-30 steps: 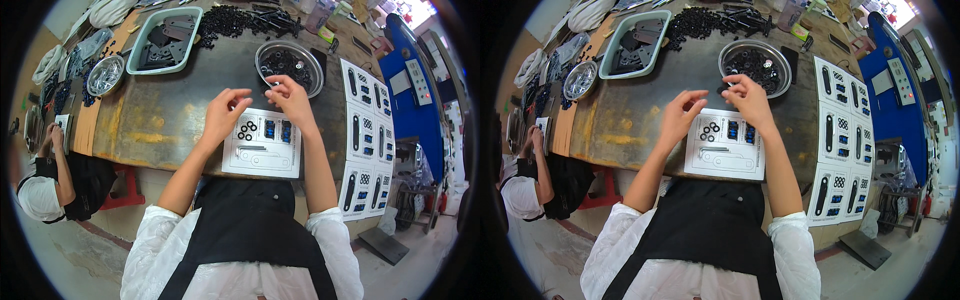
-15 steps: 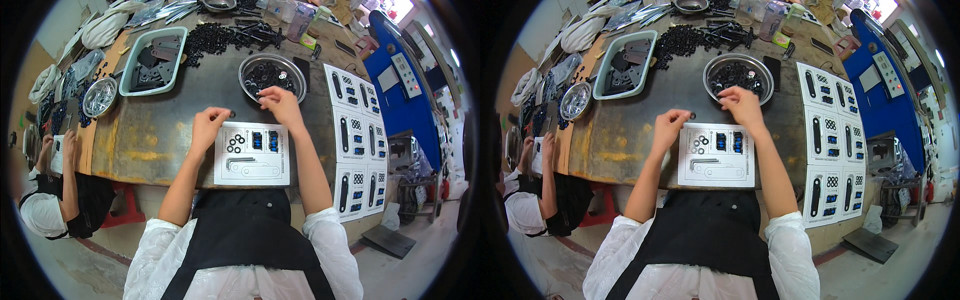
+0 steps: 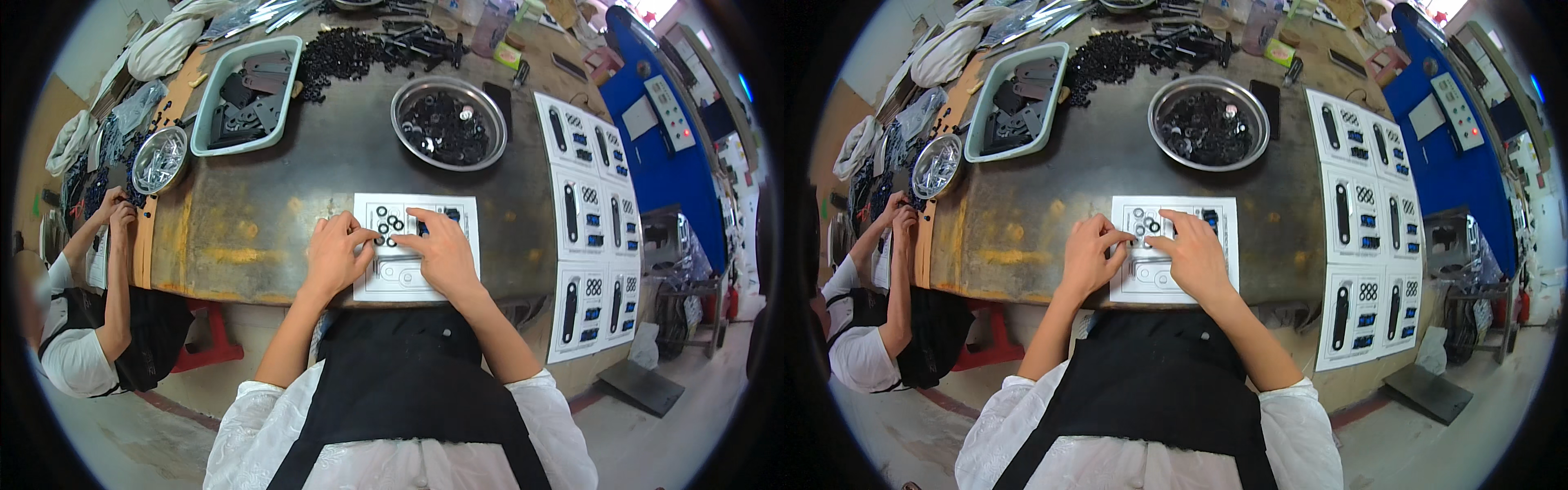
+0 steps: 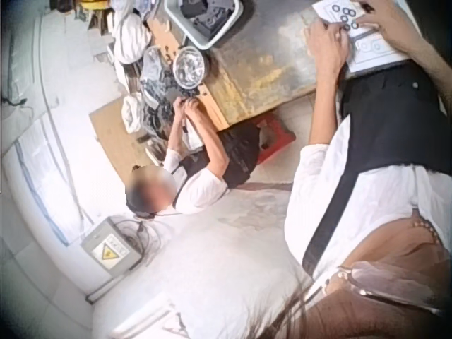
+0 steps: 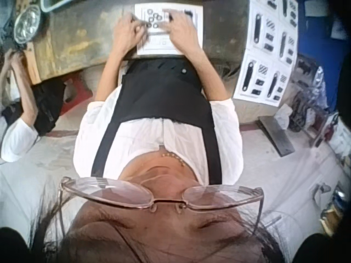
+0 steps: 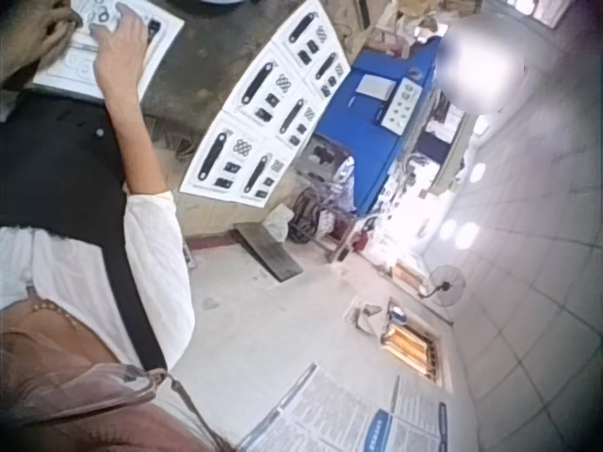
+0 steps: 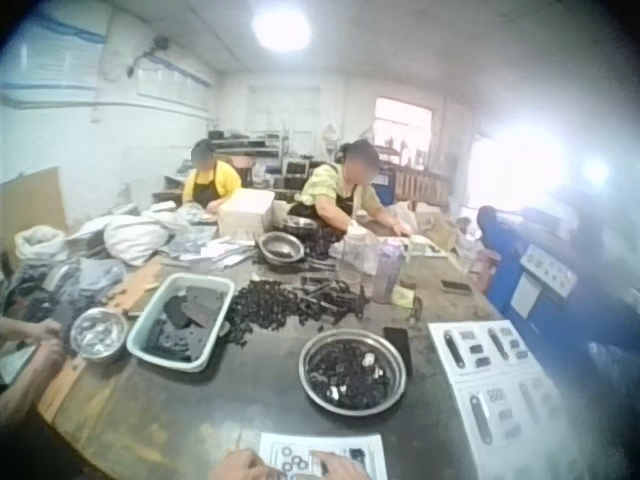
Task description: The person assembles door lock components by hand, placing washers, blue plastic pieces, and metal handles onto printed cardboard backings. The person repeatedly picks parts from bowls and trays, arranges them on the backings, and moves completed units aside.
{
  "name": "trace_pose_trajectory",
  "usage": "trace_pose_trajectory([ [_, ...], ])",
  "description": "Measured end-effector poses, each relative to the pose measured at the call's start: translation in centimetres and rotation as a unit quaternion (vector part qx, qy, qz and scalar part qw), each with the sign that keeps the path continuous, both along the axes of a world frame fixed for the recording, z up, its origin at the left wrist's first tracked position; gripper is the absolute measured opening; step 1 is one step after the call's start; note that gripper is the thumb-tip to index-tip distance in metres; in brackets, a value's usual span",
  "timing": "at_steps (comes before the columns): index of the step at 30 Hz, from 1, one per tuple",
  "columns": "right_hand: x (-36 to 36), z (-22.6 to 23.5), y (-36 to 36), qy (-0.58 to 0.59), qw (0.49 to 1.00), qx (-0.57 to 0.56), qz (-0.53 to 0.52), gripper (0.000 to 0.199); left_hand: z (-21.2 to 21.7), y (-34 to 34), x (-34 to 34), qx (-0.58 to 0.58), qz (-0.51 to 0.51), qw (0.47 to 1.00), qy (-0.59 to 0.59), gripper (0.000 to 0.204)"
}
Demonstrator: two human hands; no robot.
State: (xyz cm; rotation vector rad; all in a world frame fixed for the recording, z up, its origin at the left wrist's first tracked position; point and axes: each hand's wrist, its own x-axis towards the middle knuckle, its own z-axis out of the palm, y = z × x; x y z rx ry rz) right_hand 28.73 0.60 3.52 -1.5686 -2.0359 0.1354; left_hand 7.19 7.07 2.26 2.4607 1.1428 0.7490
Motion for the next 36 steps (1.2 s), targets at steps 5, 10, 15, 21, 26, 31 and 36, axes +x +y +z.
trace_pose_trajectory([
  [5,-0.8,-1.6,-0.5,-0.031,0.999,0.011,0.001,0.044,-0.2,-0.7,-0.3,0.051,-0.028,0.998,0.022,0.019],
  [10,-0.4,-1.8,-0.4,-0.028,0.999,0.017,-0.012,0.040,-0.6,-0.8,0.4,0.051,-0.022,0.998,0.015,0.021],
  [15,-0.6,-1.6,-0.1,-0.018,1.000,0.015,-0.019,0.040,-1.3,-0.6,0.4,0.026,-0.012,0.999,-0.025,0.023],
  [21,-0.5,-1.9,2.2,-0.005,0.998,0.039,-0.039,0.033,-0.2,1.5,1.2,0.059,-0.039,0.997,0.041,0.027],
  [26,-0.5,-2.0,4.0,-0.025,0.998,0.039,-0.047,0.029,-0.5,1.6,0.9,0.065,-0.039,0.996,0.051,0.027],
  [31,-0.4,-1.6,2.7,-0.001,0.998,0.013,-0.065,0.031,-0.6,1.5,0.8,0.062,-0.036,0.997,0.031,0.027],
  [36,-0.7,-2.1,1.6,0.001,0.998,0.009,-0.055,0.034,-1.1,1.5,0.7,0.065,-0.031,0.997,0.030,0.027],
])
